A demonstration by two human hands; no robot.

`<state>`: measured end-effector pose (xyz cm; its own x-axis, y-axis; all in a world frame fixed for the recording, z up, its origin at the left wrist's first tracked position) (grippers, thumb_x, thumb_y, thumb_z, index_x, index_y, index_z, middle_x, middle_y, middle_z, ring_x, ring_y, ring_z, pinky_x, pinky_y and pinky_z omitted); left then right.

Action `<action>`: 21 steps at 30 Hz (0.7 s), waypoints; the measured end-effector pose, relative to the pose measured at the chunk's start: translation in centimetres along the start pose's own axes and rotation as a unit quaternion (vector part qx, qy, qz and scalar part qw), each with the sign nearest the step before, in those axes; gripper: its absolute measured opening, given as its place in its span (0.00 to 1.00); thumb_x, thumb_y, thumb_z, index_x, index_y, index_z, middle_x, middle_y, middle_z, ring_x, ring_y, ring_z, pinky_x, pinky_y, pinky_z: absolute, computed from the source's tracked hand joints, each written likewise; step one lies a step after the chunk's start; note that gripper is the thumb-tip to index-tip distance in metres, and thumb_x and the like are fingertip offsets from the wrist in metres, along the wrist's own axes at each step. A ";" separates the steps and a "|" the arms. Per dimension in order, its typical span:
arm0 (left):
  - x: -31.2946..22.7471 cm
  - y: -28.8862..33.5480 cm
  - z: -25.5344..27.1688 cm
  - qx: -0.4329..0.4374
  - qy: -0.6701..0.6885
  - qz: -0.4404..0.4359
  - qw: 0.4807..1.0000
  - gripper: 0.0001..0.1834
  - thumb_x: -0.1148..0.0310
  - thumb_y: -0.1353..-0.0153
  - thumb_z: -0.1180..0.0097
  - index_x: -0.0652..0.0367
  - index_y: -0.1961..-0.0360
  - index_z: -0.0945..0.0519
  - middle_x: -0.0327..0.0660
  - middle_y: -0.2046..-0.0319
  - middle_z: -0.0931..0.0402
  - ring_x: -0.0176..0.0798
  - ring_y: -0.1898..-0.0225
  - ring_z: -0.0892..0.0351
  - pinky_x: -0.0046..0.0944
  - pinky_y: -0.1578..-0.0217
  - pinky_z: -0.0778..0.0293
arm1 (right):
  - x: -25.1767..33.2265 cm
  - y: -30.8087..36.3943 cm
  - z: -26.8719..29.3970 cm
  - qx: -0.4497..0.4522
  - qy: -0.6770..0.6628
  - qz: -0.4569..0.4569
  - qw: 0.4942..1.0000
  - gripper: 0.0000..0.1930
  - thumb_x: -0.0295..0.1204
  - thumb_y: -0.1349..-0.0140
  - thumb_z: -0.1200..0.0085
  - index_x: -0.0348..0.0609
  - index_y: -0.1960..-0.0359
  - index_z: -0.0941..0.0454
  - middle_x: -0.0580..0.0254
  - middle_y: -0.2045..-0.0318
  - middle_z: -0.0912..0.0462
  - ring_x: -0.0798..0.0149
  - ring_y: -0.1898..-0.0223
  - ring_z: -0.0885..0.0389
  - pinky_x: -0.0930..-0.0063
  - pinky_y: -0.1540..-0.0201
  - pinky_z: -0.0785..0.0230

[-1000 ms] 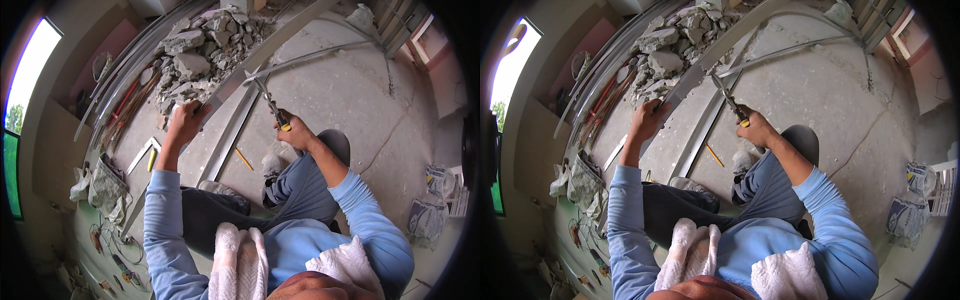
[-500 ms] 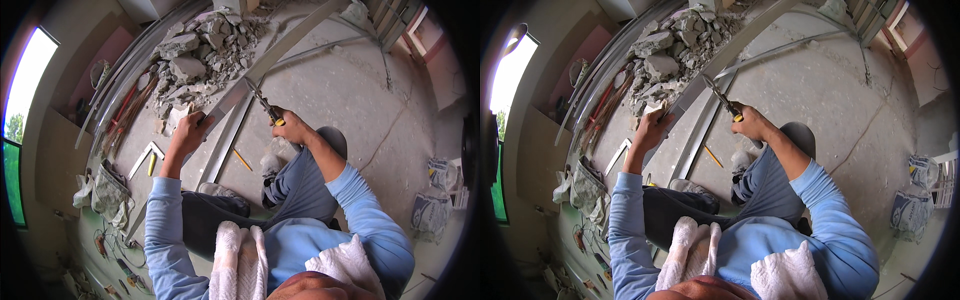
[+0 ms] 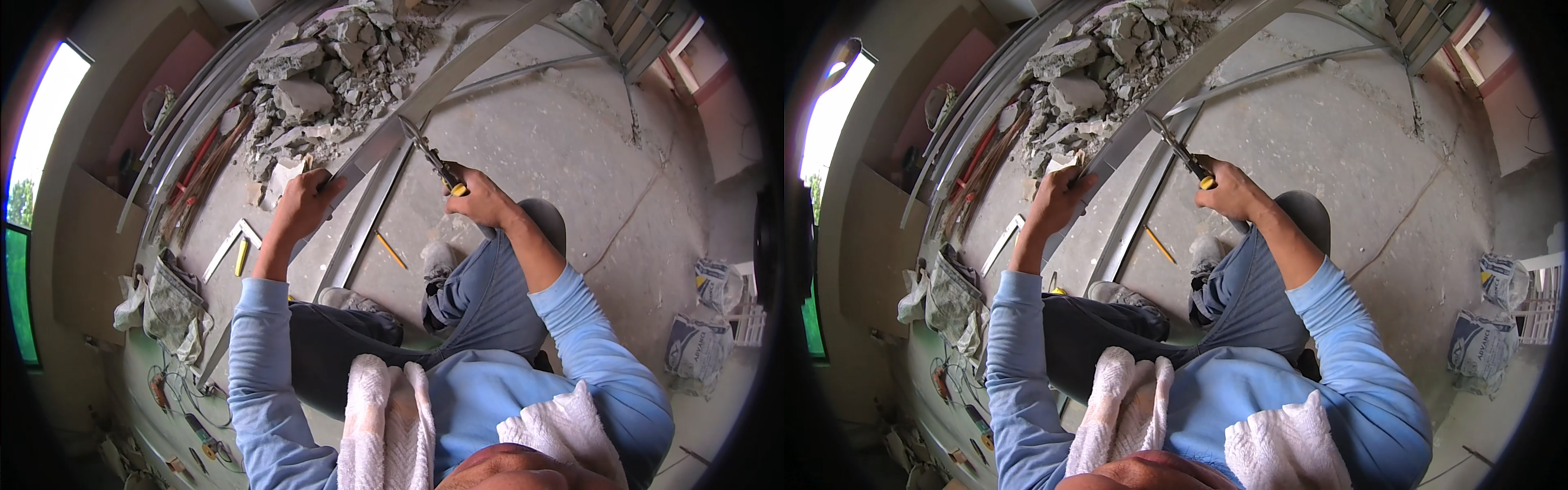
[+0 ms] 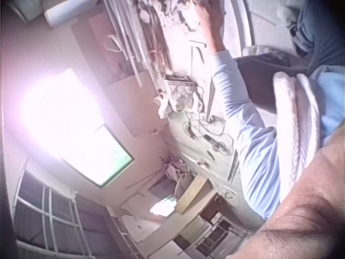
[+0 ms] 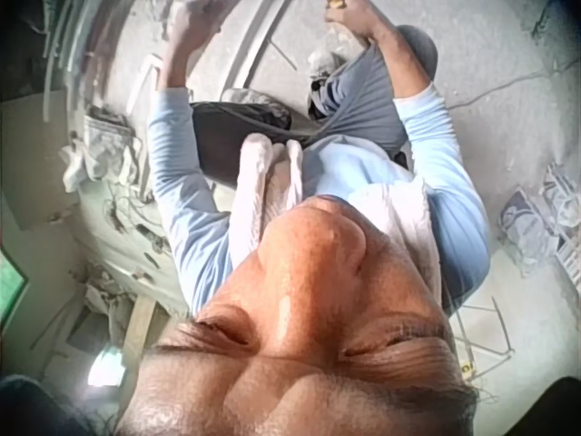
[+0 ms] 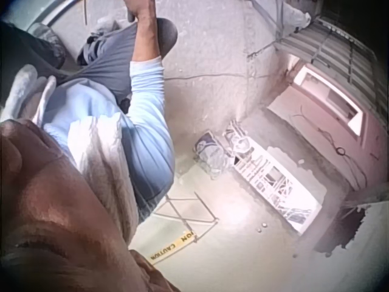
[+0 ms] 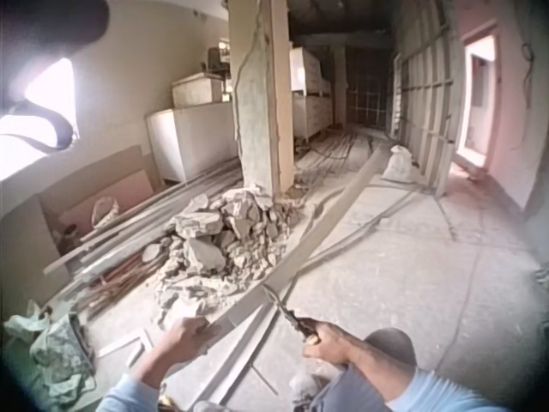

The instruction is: The person measures a metal strip with a tape measure and marks it with a pencil, then uses tin snips to cut the strip. The person repeats the measuring and cutting process on another metal strip.

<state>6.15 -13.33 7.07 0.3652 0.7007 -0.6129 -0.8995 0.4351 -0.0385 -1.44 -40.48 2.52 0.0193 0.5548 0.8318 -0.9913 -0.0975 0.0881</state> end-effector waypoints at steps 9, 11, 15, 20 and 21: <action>-0.2 0.0 -0.2 0.011 -0.013 -0.008 1.000 0.24 0.52 0.31 0.41 0.67 0.71 0.26 0.54 0.80 0.29 0.50 0.77 0.34 0.50 0.71 0.33 | 0.5 0.2 0.6 -0.024 0.030 -0.001 0.999 0.21 0.33 0.50 0.42 0.39 0.54 0.26 0.47 0.72 0.21 0.49 0.70 0.24 0.59 0.60 0.27; 0.2 0.0 -0.4 0.022 0.019 0.011 1.000 0.24 0.53 0.31 0.41 0.67 0.71 0.26 0.54 0.80 0.29 0.50 0.77 0.34 0.50 0.71 0.33 | 0.5 0.2 0.7 -0.029 0.034 0.004 0.999 0.21 0.33 0.49 0.42 0.39 0.53 0.26 0.47 0.71 0.21 0.48 0.69 0.23 0.58 0.60 0.27; 0.1 -0.1 -0.3 0.017 0.007 0.004 1.000 0.24 0.53 0.31 0.41 0.67 0.71 0.25 0.54 0.79 0.29 0.50 0.77 0.34 0.49 0.70 0.33 | 0.3 0.1 0.6 -0.032 0.041 0.008 0.999 0.21 0.33 0.49 0.43 0.39 0.52 0.26 0.46 0.70 0.20 0.47 0.69 0.22 0.57 0.60 0.27; 0.0 0.0 -0.3 0.019 0.016 0.004 1.000 0.24 0.53 0.31 0.41 0.67 0.71 0.25 0.53 0.79 0.29 0.49 0.77 0.33 0.49 0.70 0.33 | 0.4 0.3 0.7 -0.036 0.041 0.006 0.998 0.22 0.33 0.49 0.43 0.39 0.52 0.26 0.45 0.70 0.20 0.46 0.69 0.22 0.57 0.60 0.27; 0.0 0.0 -0.3 0.017 0.010 0.001 1.000 0.24 0.53 0.31 0.41 0.67 0.71 0.25 0.53 0.79 0.29 0.49 0.77 0.33 0.49 0.70 0.33 | 0.5 0.3 0.8 -0.040 0.041 0.009 0.998 0.22 0.33 0.49 0.43 0.39 0.52 0.26 0.45 0.70 0.20 0.46 0.69 0.23 0.57 0.60 0.27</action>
<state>6.08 -13.53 6.87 0.3577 0.6911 -0.6281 -0.8919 0.4520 -0.0106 -1.63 -40.88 3.43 -0.0061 0.6201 0.7845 -0.9987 -0.0441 0.0270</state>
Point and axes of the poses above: each hand's wrist, its own y-axis away from the middle knuckle, its own z-axis out of the back of the hand, x = y × z, the point moved 10 cm from there along -y, towards the middle knuckle
